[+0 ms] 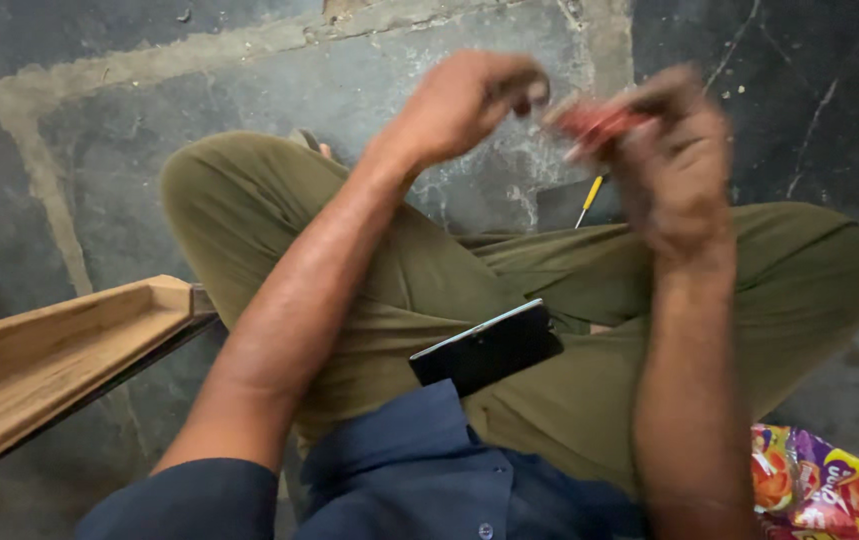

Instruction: The person sits on the floor and winds copper wire by hand around a small cylindrical object. They repeatedly wrap the wire, adjust the coil, and continue winding until the end of the clip.

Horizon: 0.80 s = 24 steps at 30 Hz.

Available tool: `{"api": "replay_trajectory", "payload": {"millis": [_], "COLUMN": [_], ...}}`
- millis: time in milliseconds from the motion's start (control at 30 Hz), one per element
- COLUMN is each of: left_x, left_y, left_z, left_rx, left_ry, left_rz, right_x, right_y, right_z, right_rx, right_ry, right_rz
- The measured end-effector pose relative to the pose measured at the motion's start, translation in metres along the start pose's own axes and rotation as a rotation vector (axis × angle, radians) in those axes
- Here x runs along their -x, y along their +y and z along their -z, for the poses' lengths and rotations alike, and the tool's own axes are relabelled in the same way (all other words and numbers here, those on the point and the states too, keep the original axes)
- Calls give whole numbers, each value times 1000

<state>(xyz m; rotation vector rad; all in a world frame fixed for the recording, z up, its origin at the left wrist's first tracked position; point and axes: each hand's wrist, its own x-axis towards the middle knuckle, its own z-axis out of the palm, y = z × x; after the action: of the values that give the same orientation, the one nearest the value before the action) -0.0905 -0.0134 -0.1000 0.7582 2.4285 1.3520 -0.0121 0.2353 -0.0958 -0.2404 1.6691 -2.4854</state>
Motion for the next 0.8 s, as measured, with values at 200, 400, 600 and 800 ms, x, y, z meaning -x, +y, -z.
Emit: {"api": "replay_trajectory", "payload": {"millis": [200,400,600,800], "left_x": [-2,-5,0,-2], "left_y": [2,-6,2,6], "left_z": [-3,10,-6,0], "left_rx": [-153,-189,-148,-119], "left_ry": [72,316,103,253], "left_rz": [-180,-221,-214,-289], "right_x": [-21,-6,-14,-12], "right_y": [4,4,0,8], "right_z": [14,-13,6,13], "right_rx": [947,389,-310,1116], "right_ry": [369,-186,222,227], "right_rz": [162,-178,232,142]}}
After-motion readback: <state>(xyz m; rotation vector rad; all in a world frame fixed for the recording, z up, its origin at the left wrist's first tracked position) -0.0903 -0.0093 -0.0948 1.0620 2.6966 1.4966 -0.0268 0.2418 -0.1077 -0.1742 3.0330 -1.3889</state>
